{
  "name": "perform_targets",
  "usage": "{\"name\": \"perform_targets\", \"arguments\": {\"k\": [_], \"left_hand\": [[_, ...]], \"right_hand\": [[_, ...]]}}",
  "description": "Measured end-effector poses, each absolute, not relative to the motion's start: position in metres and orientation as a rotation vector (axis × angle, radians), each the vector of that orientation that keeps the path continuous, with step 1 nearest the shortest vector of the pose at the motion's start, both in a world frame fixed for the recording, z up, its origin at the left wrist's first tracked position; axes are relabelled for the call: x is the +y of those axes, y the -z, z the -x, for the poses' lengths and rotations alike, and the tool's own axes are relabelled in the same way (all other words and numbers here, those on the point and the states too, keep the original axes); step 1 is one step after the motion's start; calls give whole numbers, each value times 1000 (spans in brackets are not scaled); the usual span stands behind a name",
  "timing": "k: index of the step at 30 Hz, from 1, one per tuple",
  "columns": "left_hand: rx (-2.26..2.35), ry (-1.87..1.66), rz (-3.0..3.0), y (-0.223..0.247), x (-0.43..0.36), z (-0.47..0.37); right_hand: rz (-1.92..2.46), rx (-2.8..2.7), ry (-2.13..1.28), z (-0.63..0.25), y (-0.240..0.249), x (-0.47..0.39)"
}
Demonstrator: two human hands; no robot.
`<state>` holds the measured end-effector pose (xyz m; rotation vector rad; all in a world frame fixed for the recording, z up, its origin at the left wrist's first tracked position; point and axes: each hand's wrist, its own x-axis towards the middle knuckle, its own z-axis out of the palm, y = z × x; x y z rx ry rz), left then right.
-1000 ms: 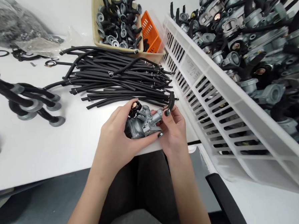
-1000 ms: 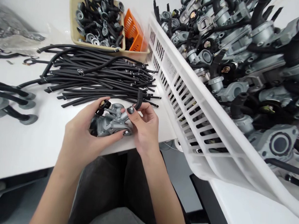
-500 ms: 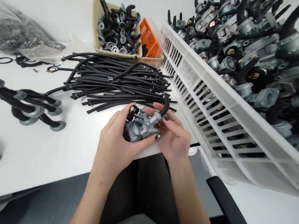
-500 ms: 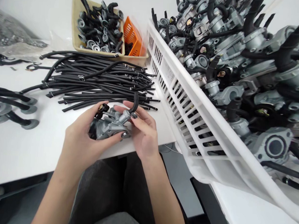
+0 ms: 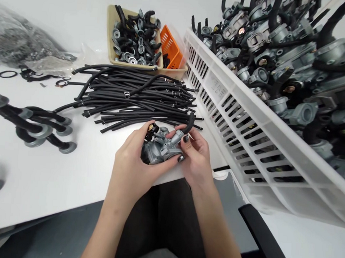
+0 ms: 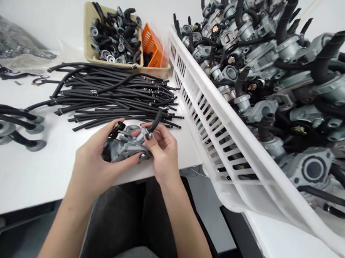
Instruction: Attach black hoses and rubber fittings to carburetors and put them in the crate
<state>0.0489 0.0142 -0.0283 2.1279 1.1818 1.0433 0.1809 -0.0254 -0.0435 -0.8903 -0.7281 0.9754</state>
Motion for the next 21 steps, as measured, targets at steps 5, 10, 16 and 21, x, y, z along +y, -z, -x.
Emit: {"name": "perform_targets", "arguments": {"k": [5, 10, 16, 21], "left_hand": [[1168, -1047, -2130, 28, 15, -49], [1169, -1039, -2118, 27, 15, -48], [1161, -1039, -2144, 27, 14, -49], [1144, -1028, -2175, 27, 13, -50]], "right_hand": [[917, -719, -961, -181, 44, -25], [931, -669, -979, -180, 41, -25], [936, -618, -983, -178, 38, -24], [946, -630, -943, -177, 37, -24]]}}
